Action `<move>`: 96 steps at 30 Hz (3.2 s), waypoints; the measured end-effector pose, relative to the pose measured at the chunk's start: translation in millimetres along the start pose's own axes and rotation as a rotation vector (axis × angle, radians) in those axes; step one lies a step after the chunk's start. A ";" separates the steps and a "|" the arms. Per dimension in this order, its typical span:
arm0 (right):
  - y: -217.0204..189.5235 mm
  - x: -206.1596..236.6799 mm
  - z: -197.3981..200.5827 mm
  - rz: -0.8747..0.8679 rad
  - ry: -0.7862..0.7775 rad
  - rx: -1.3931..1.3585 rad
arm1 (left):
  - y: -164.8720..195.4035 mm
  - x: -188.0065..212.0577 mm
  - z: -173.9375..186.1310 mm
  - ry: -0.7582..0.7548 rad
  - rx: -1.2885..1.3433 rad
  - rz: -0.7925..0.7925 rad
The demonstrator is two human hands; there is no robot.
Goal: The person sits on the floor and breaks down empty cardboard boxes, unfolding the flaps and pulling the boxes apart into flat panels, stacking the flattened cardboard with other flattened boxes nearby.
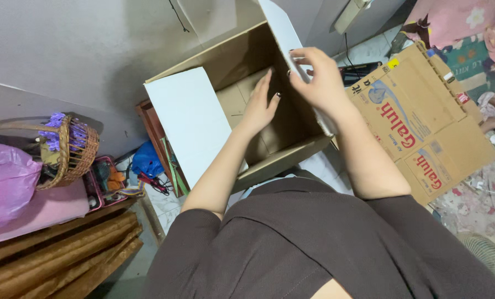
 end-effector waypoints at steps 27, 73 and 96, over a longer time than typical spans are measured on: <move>118.3 89.0 63.2 -0.147 0.102 0.671 | 41.0 -57.8 -61.4 -0.375 -0.545 -0.386; 149.5 59.5 -46.6 -0.415 -0.108 0.332 | 0.8 -117.7 -35.6 -0.316 -0.480 -0.557; 190.2 -0.4 -79.3 -0.409 -0.133 0.428 | -22.0 -153.4 -19.0 -0.297 -0.508 -0.469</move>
Point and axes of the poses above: each hand's wrist, its own x-axis away from the middle knuckle, its own z-axis out of the back of the hand, y = z × x, the point moved 2 cm from there along -x, towards the middle knuckle
